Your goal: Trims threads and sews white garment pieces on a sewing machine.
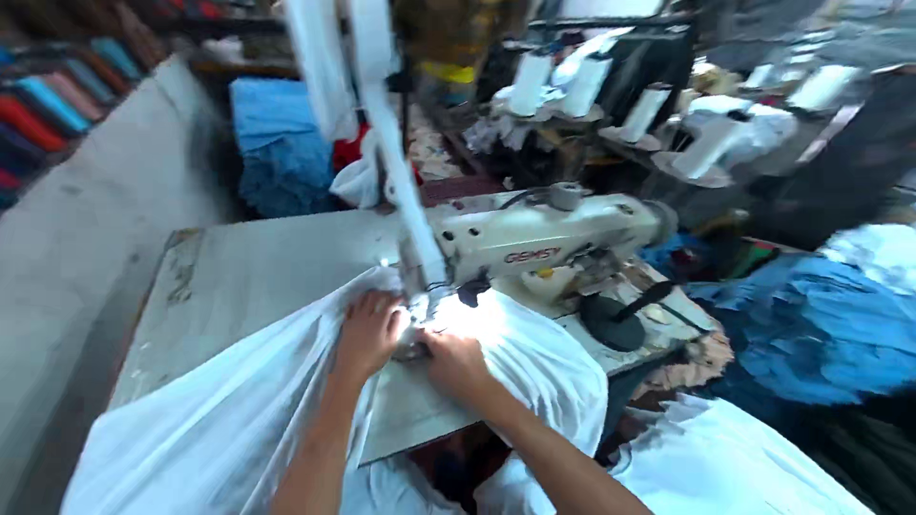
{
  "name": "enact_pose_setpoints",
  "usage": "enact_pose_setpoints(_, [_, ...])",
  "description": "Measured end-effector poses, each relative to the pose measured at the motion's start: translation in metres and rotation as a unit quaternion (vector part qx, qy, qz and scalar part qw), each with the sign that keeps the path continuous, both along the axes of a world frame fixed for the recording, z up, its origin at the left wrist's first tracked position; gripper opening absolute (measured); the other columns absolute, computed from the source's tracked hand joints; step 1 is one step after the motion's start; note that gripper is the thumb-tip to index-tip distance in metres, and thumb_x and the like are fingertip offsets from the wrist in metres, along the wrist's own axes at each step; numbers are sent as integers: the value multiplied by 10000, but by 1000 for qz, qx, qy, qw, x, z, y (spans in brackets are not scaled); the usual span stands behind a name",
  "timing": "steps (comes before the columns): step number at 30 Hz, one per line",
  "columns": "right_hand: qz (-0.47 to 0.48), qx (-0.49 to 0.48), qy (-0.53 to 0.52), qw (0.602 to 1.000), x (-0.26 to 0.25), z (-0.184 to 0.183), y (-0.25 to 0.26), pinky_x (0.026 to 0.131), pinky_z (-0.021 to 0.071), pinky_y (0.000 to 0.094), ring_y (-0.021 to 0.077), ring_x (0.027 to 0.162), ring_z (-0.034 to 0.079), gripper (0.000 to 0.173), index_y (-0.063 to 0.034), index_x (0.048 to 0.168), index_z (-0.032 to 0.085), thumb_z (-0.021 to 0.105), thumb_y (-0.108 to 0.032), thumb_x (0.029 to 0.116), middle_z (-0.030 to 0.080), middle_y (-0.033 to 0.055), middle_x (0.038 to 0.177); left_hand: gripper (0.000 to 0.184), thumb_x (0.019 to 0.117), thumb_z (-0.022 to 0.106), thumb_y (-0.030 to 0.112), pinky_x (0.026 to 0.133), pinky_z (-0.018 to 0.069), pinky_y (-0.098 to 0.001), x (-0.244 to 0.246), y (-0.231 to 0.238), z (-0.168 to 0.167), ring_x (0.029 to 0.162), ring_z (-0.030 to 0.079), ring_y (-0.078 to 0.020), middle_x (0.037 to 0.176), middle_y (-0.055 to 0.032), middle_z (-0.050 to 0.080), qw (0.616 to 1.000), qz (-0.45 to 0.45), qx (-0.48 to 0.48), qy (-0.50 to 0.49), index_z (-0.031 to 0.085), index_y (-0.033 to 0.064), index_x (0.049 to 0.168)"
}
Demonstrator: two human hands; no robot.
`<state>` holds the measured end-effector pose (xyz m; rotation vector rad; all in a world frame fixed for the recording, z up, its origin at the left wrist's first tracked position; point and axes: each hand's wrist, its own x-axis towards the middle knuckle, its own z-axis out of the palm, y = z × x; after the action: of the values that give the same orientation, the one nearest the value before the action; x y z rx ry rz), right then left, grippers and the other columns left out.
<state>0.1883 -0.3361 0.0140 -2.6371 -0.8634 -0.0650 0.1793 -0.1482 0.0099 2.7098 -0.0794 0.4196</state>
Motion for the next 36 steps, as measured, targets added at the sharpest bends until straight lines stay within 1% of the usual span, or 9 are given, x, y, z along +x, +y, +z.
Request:
enact_pose_setpoints(8, [95,-15,-121,988,37,-11,-33,558,547,555,350,695,718,312,-148,1156,776,629,-148,881,741,121,821,432,1080,361,467,1147,307,-565,30,17,-1,1418,433,-267,1507,-12,520,997,44,47,47,670,321,1343])
enact_pose_setpoints(11, [3,-66,-35,997,65,7,-49,718,547,656,468,874,717,384,-15,1158,737,620,-321,958,722,271,955,491,1084,318,517,1141,324,-557,42,25,-5,1410,460,-241,1478,-11,557,997,65,26,14,666,287,1344])
enact_pose_setpoints(13, [-28,-44,6,999,81,12,-54,884,544,613,417,1040,705,529,7,1160,700,616,-472,953,717,254,1093,564,1059,313,597,1151,320,-553,51,26,-6,1410,462,-235,1475,-10,561,997,81,15,5,651,264,1363])
enact_pose_setpoints(15, [6,8,-2,1000,90,3,-56,982,539,515,321,1112,693,480,-16,1167,707,619,-435,951,720,203,1139,599,986,462,659,1175,285,-573,57,26,-6,1431,437,-262,1502,-37,536,996,92,-2,19,647,243,1376])
enact_pose_setpoints(20, [30,172,-8,985,99,-21,-41,932,575,323,139,1000,710,319,11,1083,713,688,-252,904,743,114,1020,296,953,651,456,1127,336,-558,71,25,-8,1332,511,-259,1384,-17,613,994,101,-35,-11,761,293,1175])
enact_pose_setpoints(24, [81,-143,110,980,109,-17,-12,1108,401,496,362,1287,576,379,59,1308,623,506,-197,1054,630,266,1324,192,969,667,360,1046,410,-579,82,25,-9,1254,562,-274,1297,-8,660,995,66,-69,-37,794,256,1069])
enact_pose_setpoints(29, [64,-110,26,992,105,-23,-18,1030,450,604,397,1216,629,401,-12,1239,683,478,-293,1039,681,242,1239,257,992,645,413,1014,444,-545,68,29,-13,1151,614,-256,1134,-34,703,990,42,-116,-74,792,213,1059])
enact_pose_setpoints(32, [5,18,-71,997,63,-12,-57,746,580,568,348,896,726,410,-56,1199,733,556,-368,1001,736,173,1010,370,1039,562,433,884,555,-528,23,27,0,938,691,-254,980,-87,718,980,61,-191,12,713,118,1162])
enact_pose_setpoints(36, [8,124,12,992,10,1,-101,539,505,404,176,585,580,311,-60,1058,697,540,-325,1025,623,47,708,469,1060,479,466,842,549,-573,-97,4,12,915,710,-340,957,-161,728,969,85,-190,134,680,97,1267])
